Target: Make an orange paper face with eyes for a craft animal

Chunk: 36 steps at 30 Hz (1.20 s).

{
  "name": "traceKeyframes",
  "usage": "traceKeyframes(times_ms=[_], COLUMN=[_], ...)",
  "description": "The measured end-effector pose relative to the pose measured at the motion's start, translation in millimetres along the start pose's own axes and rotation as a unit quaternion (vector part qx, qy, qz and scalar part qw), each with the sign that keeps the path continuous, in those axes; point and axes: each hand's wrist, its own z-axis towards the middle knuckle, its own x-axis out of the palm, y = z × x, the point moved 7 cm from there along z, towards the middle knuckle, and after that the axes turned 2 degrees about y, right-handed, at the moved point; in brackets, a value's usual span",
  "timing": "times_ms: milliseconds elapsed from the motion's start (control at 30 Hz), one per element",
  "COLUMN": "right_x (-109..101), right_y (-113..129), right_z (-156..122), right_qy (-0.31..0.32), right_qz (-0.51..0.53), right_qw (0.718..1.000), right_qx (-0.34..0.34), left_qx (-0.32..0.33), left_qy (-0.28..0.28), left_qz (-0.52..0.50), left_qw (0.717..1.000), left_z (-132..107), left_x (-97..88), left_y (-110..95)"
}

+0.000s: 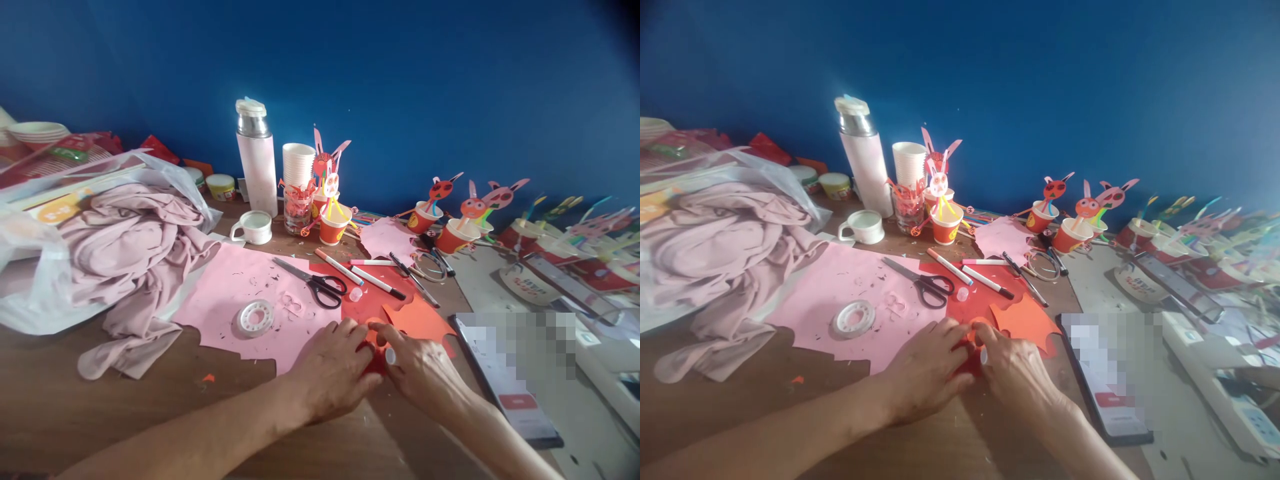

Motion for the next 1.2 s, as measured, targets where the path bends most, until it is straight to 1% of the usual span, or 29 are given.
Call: traceKeyframes(times_ms=[100,267,400,567,733,833,933,1033,1100,1133,1200], right_x=[1,-8,-5,-14,-8,-6,-7,-21,-39,-49,-70], right_y=[3,3,6,-4,-4,-4,-3,-7,-16,-21,-33], right_z=[1,1,0,-2,-2,-2,-1,-3,-6,-8,-10], right_qy=[0.012,-0.007,0.011,-0.021,0.015,0.013,0.020,0.008,-0.020,-0.039,-0.082], right_qz=[-0.030,-0.037,-0.054,-0.022,-0.009,0.005,0.019,0.080,0.176,0.241,0.367], right_qw=[0.999,0.999,0.998,0.999,1.000,0.999,0.999,0.996,0.982,0.967,0.922], right_qx=[-0.021,-0.007,-0.021,0.010,0.009,0.035,0.032,0.045,0.070,0.080,0.094], left_qx=[-0.001,-0.011,-0.014,-0.016,-0.016,-0.019,-0.017,-0.018,-0.025,-0.027,-0.031], left_qy=[-0.003,0.004,-0.005,0.002,-0.015,-0.005,-0.009,-0.006,-0.003,-0.003,-0.009], left_qz=[0.003,0.001,0.003,0.001,0.006,0.008,0.009,0.000,-0.010,-0.014,-0.023], left_qw=[1.000,1.000,1.000,1.000,1.000,1.000,1.000,1.000,1.000,1.000,0.999], left_z=[0,0,0,-1,-1,-1,-2,-2,-2,-3,-3], left_x=[-0.2,0.7,-0.1,1.2,-1.7,-1.3,-1.6,-0.6,-0.6,-1.3,-3.9], left_y=[0,0,0,1,1,1,0,1,3,4,6])
